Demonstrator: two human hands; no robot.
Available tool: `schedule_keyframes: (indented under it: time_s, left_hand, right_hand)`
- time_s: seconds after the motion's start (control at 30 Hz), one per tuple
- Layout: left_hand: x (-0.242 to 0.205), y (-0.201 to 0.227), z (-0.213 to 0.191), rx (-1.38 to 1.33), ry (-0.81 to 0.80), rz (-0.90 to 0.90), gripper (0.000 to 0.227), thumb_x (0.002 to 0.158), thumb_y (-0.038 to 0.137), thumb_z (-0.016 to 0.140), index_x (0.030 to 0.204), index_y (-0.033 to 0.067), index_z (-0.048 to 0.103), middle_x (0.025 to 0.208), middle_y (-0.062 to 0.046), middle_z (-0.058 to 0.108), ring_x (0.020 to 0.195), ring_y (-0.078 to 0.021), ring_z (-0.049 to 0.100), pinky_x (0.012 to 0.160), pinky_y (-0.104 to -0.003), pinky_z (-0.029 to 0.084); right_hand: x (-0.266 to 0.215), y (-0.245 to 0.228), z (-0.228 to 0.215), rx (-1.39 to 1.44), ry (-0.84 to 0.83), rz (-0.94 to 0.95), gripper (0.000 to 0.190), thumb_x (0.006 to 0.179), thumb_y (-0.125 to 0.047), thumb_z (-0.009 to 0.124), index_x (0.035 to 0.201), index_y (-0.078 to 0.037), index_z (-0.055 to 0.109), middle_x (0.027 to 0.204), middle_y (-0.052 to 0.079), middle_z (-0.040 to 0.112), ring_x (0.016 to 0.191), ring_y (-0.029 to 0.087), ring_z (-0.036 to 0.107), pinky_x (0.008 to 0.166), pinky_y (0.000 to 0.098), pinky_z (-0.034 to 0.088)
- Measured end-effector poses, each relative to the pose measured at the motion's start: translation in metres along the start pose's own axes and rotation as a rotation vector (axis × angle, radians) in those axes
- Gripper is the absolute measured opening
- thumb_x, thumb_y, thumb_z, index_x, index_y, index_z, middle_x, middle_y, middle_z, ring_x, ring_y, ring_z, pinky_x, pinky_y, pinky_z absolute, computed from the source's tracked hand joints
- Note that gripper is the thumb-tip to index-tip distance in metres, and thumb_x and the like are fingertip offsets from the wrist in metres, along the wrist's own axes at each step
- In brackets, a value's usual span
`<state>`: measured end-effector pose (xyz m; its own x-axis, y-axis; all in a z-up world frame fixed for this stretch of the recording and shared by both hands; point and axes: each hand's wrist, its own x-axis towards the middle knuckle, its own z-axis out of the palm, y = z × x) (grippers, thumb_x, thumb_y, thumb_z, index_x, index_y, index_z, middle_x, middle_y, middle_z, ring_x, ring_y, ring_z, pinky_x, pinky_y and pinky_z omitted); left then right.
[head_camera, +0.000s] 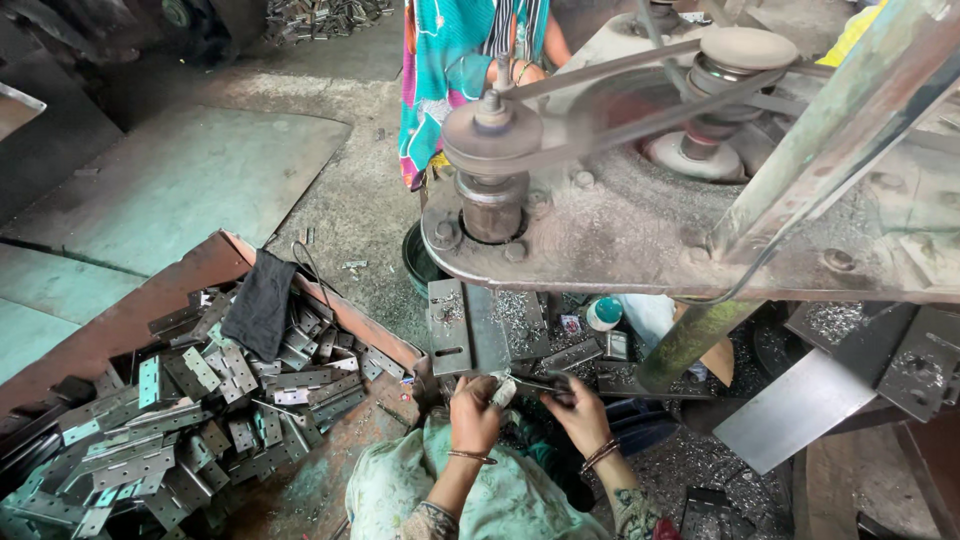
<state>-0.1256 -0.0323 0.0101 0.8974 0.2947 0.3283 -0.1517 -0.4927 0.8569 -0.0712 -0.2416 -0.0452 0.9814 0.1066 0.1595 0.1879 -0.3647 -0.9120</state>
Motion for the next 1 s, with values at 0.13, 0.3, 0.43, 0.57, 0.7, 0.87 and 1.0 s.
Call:
schedule_keyframes:
  time_s: [0.13,0.3,0.43,0.57,0.7,0.87,1.0]
  left_hand:
    - [0.036,-0.028,0.009,-0.329,-0.089,-0.046,0.025,0.075,-0.006,0.069,0.097,0.0001,0.076,0.097,-0.012,0.079,0.102,-0.0318,0.072,0.097,-0.039,0.053]
    - [0.057,-0.032,-0.011,0.760,-0.014,0.113,0.047,0.076,0.013,0.070,0.123,0.0103,0.070,0.136,-0.007,0.064,0.131,-0.0361,0.049,0.104,-0.051,0.042]
    - [0.043,-0.021,-0.002,0.770,-0.220,-0.004,0.046,0.089,0.037,0.062,0.129,0.0157,0.066,0.148,-0.009,0.051,0.144,-0.0387,0.033,0.112,-0.062,0.029]
    - [0.021,-0.028,0.015,0.875,-0.265,0.076,0.049,0.097,0.043,0.052,0.132,0.0108,0.065,0.144,-0.007,0.055,0.146,-0.0394,0.029,0.112,-0.070,0.021]
    - [0.032,-0.040,0.024,0.962,-0.249,0.102,0.047,0.100,0.040,0.046,0.129,0.0094,0.066,0.142,-0.006,0.056,0.148,-0.0397,0.028,0.115,-0.071,0.018]
    - [0.058,-0.049,0.032,0.995,-0.306,0.058,0.041,0.097,0.029,0.049,0.129,0.0098,0.068,0.143,-0.006,0.057,0.149,-0.0377,0.029,0.116,-0.069,0.020]
    - [0.058,-0.049,0.029,0.909,-0.267,0.069,0.040,0.098,0.031,0.049,0.126,0.0096,0.069,0.145,-0.007,0.055,0.148,-0.0382,0.029,0.116,-0.068,0.020]
  right_hand:
    - [0.022,-0.005,0.000,0.301,0.057,0.149,0.038,0.085,-0.013,0.079,0.121,-0.005,0.070,0.099,0.007,0.078,0.083,0.017,0.073,0.066,0.0340,0.058]
    - [0.036,-0.030,0.029,-0.436,0.059,-0.289,0.034,0.079,-0.006,0.080,0.111,-0.007,0.069,0.109,0.008,0.072,0.088,0.029,0.074,0.072,0.0371,0.061]
    - [0.036,-0.053,0.058,-0.640,-0.238,-0.294,0.049,0.080,0.001,0.072,0.127,-0.005,0.060,0.129,0.013,0.060,0.105,0.034,0.067,0.085,0.0413,0.058]
    - [0.016,-0.065,0.053,-0.612,-0.236,-0.395,0.055,0.078,0.000,0.071,0.130,-0.006,0.059,0.131,0.013,0.060,0.121,0.033,0.060,0.098,0.0408,0.054]
    - [-0.015,-0.064,0.023,-0.614,-0.254,-0.294,0.057,0.083,-0.017,0.074,0.136,-0.006,0.055,0.132,0.018,0.058,0.121,0.036,0.056,0.097,0.0439,0.052]
    - [-0.071,-0.014,0.014,-0.846,-0.624,0.311,0.095,0.085,-0.033,0.076,0.158,-0.012,0.020,0.134,0.017,0.059,0.122,0.033,0.062,0.093,0.0443,0.058]
    - [-0.095,0.043,0.031,-0.818,-0.532,0.367,0.084,0.093,-0.028,0.065,0.165,-0.022,0.022,0.123,0.021,0.069,0.109,0.042,0.068,0.090,0.0511,0.057]
